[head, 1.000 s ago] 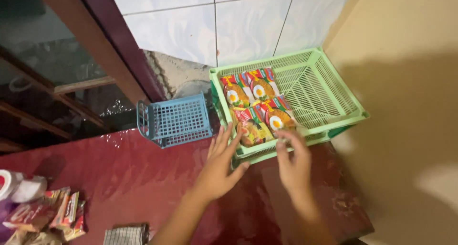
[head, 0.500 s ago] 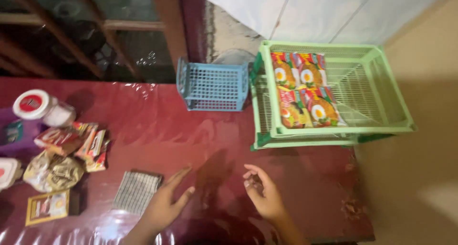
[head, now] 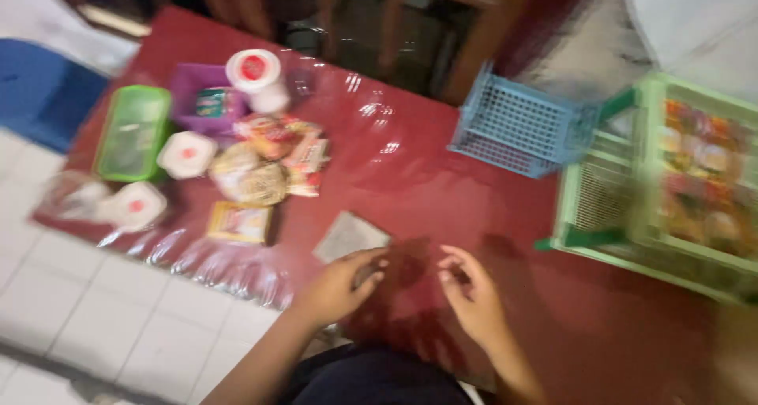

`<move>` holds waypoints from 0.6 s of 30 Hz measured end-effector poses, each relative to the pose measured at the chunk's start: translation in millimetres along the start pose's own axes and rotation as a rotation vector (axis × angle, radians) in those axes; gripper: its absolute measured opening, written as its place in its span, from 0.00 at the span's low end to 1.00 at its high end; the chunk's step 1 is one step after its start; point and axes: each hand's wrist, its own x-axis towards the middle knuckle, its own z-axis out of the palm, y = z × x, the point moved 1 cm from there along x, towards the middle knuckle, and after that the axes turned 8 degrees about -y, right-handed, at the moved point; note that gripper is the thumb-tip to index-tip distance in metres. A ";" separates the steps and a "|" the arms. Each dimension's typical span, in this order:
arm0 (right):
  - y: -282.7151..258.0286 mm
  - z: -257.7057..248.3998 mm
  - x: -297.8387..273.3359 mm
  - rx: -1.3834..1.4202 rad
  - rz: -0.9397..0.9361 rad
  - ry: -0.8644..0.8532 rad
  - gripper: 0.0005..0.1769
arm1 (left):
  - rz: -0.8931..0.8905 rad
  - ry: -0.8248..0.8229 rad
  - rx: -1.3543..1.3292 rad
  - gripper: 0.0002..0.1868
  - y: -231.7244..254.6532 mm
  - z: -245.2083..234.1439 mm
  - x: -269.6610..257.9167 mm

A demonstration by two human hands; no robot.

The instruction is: Organize various food products, containers, and household items on a table and into storage racks.

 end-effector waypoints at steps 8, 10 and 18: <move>-40.7 128.1 28.1 0.050 0.074 -0.096 0.21 | -0.032 0.057 0.018 0.23 -82.4 -101.9 -99.2; -45.9 160.0 38.5 0.048 0.074 -0.134 0.20 | -0.137 0.068 -0.036 0.23 -95.9 -128.1 -119.4; 1.3 249.2 102.8 0.190 0.426 -0.294 0.19 | -0.282 0.274 -0.243 0.24 -217.2 -166.4 -147.2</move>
